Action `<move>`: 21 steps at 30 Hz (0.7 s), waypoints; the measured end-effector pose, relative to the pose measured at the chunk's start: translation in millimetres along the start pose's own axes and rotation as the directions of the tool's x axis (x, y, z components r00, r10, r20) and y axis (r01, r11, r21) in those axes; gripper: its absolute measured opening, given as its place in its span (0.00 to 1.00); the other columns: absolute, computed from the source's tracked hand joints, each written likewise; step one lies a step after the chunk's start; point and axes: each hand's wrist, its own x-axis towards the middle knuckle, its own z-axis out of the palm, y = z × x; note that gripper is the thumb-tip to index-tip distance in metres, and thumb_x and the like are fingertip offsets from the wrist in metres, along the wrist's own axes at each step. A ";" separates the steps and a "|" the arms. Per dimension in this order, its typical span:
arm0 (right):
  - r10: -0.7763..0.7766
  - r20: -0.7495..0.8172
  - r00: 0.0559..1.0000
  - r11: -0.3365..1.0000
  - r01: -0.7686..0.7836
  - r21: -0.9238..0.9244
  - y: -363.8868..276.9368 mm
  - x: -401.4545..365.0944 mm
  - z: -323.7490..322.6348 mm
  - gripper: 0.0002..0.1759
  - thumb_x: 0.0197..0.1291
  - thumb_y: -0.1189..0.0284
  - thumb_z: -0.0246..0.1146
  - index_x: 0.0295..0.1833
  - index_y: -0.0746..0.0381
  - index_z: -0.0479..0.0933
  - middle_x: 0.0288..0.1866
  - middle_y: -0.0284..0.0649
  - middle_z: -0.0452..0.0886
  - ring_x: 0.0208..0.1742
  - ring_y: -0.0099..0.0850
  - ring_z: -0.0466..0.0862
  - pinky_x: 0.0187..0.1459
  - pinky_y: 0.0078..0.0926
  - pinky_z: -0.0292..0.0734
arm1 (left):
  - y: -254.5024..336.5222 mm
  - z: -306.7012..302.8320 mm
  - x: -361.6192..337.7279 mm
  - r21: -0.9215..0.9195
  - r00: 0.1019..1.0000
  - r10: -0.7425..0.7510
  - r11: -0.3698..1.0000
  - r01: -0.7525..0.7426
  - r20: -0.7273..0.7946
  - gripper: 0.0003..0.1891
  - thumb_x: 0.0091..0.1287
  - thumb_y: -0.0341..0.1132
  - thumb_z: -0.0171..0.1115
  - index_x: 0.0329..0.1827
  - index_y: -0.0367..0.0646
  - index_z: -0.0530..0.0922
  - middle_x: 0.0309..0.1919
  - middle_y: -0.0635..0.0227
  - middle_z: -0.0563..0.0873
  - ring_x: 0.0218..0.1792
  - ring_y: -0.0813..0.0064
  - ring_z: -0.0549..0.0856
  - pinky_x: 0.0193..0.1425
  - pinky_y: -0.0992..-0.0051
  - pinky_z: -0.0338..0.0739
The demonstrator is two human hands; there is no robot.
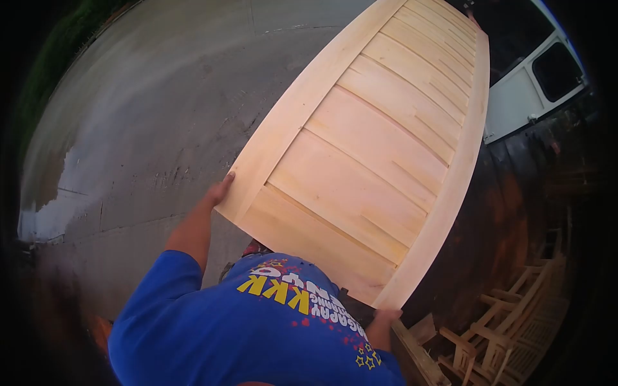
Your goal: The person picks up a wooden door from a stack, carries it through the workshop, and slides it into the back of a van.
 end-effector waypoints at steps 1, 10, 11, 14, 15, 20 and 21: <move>-0.002 0.006 1.000 1.000 0.002 0.018 3.5 -4.8 1.3 0.30 0.76 0.54 0.41 0.73 0.57 0.73 0.78 0.40 0.73 0.77 0.40 0.71 0.75 0.49 0.66 | -2.0 -3.0 6.9 -0.013 1.000 -0.003 1.000 0.003 0.025 0.59 0.63 0.85 0.40 0.67 0.32 0.81 0.70 0.36 0.77 0.75 0.43 0.73 0.78 0.54 0.64; -0.027 -0.098 0.995 0.908 0.065 0.413 38.8 -11.3 -24.1 0.35 0.77 0.53 0.38 0.81 0.59 0.64 0.85 0.43 0.63 0.84 0.42 0.62 0.83 0.46 0.55 | -6.5 -11.8 21.6 0.008 0.997 -0.018 1.000 0.018 0.081 0.59 0.62 0.86 0.42 0.69 0.32 0.79 0.72 0.37 0.76 0.76 0.44 0.72 0.79 0.53 0.63; -0.172 -0.157 0.973 0.984 0.176 0.017 48.2 -14.2 -29.6 0.26 0.77 0.54 0.42 0.68 0.58 0.69 0.69 0.41 0.70 0.70 0.40 0.69 0.70 0.45 0.63 | -7.0 -19.3 28.2 -0.006 0.995 -0.014 1.000 0.014 0.100 0.60 0.62 0.86 0.42 0.69 0.32 0.79 0.72 0.37 0.75 0.76 0.43 0.72 0.79 0.53 0.63; -0.284 -0.129 0.950 0.930 0.240 -0.279 47.5 -9.5 -33.1 0.18 0.76 0.57 0.48 0.47 0.56 0.79 0.45 0.37 0.83 0.47 0.39 0.82 0.51 0.45 0.77 | -2.9 -17.7 47.0 0.026 0.996 0.021 0.999 -0.023 0.085 0.60 0.61 0.86 0.43 0.69 0.32 0.79 0.73 0.37 0.75 0.76 0.44 0.72 0.80 0.53 0.62; -0.264 -0.118 0.957 0.947 0.234 -0.221 48.3 -5.8 -29.9 0.19 0.75 0.57 0.48 0.42 0.56 0.81 0.40 0.36 0.86 0.42 0.39 0.84 0.48 0.45 0.80 | -1.5 -21.0 64.5 -0.002 0.995 0.029 1.000 -0.029 0.099 0.60 0.61 0.86 0.43 0.70 0.32 0.79 0.73 0.37 0.75 0.76 0.44 0.72 0.80 0.53 0.62; -0.450 0.269 0.852 0.413 0.466 -0.783 62.1 54.1 -94.4 0.23 0.75 0.56 0.47 0.59 0.54 0.82 0.59 0.35 0.86 0.59 0.40 0.84 0.58 0.43 0.80 | -6.6 -21.0 62.9 0.004 0.994 0.025 1.000 -0.025 0.102 0.60 0.62 0.86 0.43 0.70 0.33 0.78 0.73 0.38 0.75 0.77 0.44 0.72 0.80 0.52 0.62; -0.429 0.301 0.852 0.468 0.494 -0.733 60.5 59.2 -97.4 0.24 0.75 0.56 0.46 0.64 0.54 0.80 0.64 0.36 0.83 0.64 0.40 0.81 0.62 0.44 0.76 | -7.6 -13.2 69.1 -0.015 0.994 0.019 1.000 -0.018 0.104 0.60 0.62 0.86 0.43 0.71 0.33 0.78 0.73 0.38 0.75 0.77 0.44 0.72 0.80 0.52 0.62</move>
